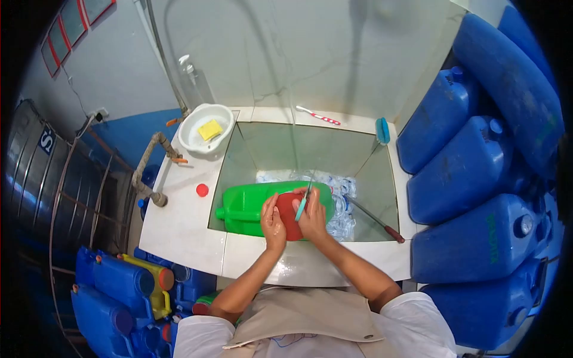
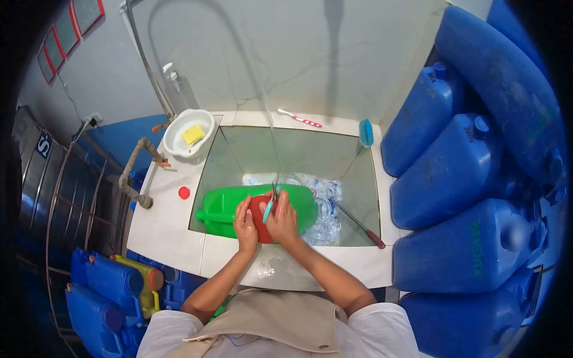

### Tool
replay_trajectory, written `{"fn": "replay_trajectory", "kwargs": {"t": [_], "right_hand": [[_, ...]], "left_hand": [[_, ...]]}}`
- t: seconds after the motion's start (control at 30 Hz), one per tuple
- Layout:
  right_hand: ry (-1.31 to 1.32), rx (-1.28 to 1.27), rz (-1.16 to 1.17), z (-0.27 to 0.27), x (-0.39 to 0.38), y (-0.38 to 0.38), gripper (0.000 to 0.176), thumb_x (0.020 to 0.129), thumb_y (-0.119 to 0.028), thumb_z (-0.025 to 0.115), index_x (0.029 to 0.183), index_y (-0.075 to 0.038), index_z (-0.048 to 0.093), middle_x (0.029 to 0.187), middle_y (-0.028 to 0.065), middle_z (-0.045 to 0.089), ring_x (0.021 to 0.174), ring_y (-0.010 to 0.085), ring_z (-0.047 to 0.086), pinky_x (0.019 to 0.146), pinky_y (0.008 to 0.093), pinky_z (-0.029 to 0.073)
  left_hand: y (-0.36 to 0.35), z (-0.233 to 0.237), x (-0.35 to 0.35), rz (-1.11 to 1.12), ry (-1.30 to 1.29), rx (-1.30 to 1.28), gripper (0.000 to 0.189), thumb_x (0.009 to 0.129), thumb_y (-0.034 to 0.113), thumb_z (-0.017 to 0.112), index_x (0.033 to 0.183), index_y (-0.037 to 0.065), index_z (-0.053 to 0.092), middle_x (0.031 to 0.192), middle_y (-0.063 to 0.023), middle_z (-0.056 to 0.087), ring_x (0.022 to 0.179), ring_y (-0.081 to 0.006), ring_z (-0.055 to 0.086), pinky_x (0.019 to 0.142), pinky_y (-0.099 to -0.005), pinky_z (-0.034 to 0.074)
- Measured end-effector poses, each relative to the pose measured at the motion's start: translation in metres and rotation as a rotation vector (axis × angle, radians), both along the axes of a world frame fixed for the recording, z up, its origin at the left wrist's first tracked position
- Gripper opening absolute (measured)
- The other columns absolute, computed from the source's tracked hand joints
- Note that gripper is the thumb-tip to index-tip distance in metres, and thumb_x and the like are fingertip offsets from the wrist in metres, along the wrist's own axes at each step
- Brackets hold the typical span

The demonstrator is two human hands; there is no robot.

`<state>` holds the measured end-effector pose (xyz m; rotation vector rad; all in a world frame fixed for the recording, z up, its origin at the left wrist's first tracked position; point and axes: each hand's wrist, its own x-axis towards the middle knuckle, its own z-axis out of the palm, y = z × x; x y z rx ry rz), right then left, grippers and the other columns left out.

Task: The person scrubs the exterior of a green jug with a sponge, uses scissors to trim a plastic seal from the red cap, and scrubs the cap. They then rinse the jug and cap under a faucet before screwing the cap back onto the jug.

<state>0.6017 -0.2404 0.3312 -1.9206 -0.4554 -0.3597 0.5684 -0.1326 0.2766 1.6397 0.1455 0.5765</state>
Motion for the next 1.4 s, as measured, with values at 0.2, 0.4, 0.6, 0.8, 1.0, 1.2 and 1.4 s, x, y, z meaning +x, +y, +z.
{"fn": "replay_trajectory", "kwargs": {"t": [0.2, 0.4, 0.6, 0.8, 1.0, 1.2, 1.4], "right_hand": [[0.543, -0.259, 0.854, 0.027, 0.091, 0.045, 0.049, 0.085, -0.05, 0.053, 0.098, -0.003, 0.047, 0.083, 0.0132, 0.063, 0.078, 0.0236, 0.061, 0.07, 0.0348, 0.046], [0.575, 0.068, 0.82, 0.003, 0.133, 0.104, 0.051, 0.087, -0.053, 0.048, 0.104, -0.005, 0.048, 0.093, 0.0112, 0.061, 0.083, 0.0187, 0.059, 0.078, 0.0318, 0.045], [0.413, 0.607, 0.558, 0.033, 0.146, -0.003, 0.044, 0.093, -0.046, 0.04, 0.114, -0.007, 0.038, 0.114, 0.0184, 0.054, 0.11, 0.0264, 0.054, 0.099, 0.0382, 0.038], [0.37, 0.33, 0.348, 0.032, 0.031, -0.085, 0.038, 0.097, -0.036, 0.036, 0.118, -0.004, 0.033, 0.119, 0.0173, 0.051, 0.119, 0.0261, 0.046, 0.102, 0.0378, 0.032], [-0.047, -0.034, 0.172, 0.001, -0.017, -0.027, 0.038, 0.093, -0.031, 0.046, 0.119, -0.006, 0.033, 0.121, 0.0175, 0.05, 0.114, 0.0311, 0.05, 0.096, 0.0414, 0.037], [0.447, -0.577, 0.5, 0.067, 0.057, 0.017, 0.049, 0.09, -0.046, 0.047, 0.111, -0.002, 0.041, 0.093, 0.0147, 0.063, 0.089, 0.0285, 0.061, 0.079, 0.0386, 0.044], [0.735, -0.423, 1.162, 0.039, 0.101, 0.073, 0.046, 0.092, -0.042, 0.046, 0.107, 0.001, 0.048, 0.093, 0.014, 0.061, 0.087, 0.0169, 0.06, 0.081, 0.0304, 0.045]], "left_hand": [[-0.033, 0.0, -0.068, 0.042, 0.272, -0.22, 0.055, 0.089, 0.008, 0.048, 0.137, 0.0, 0.024, 0.132, -0.0182, 0.024, 0.122, -0.0285, 0.033, 0.104, -0.0369, 0.025], [-0.002, 0.086, -0.042, 0.118, 0.101, 0.595, 0.059, 0.084, 0.021, 0.059, 0.131, -0.001, 0.031, 0.131, -0.0177, 0.034, 0.121, -0.031, 0.036, 0.104, -0.0403, 0.026], [0.009, 0.084, -0.008, -0.076, 0.412, 0.931, 0.047, 0.085, 0.038, 0.056, 0.113, 0.0, 0.052, 0.112, -0.0231, 0.054, 0.101, -0.037, 0.053, 0.076, -0.0431, 0.045], [0.036, 0.096, -0.04, -0.374, 0.915, 0.828, 0.044, 0.087, 0.034, 0.056, 0.103, -0.006, 0.054, 0.094, -0.0263, 0.058, 0.09, -0.0354, 0.057, 0.076, -0.0437, 0.047], [0.012, 0.019, -0.007, 0.041, 0.148, 0.41, 0.048, 0.084, 0.026, 0.062, 0.113, -0.009, 0.045, 0.098, -0.0214, 0.059, 0.091, -0.0352, 0.058, 0.084, -0.0394, 0.045], [0.026, 0.046, -0.049, -0.351, 0.665, -0.713, 0.042, 0.086, 0.031, 0.062, 0.104, -0.005, 0.049, 0.095, -0.0194, 0.061, 0.081, -0.0214, 0.062, 0.073, -0.0324, 0.052], [0.046, 0.093, -0.044, -0.515, 1.128, -0.326, 0.044, 0.089, 0.033, 0.056, 0.11, -0.005, 0.052, 0.098, -0.0168, 0.063, 0.081, -0.0217, 0.064, 0.075, -0.0306, 0.053]]}}
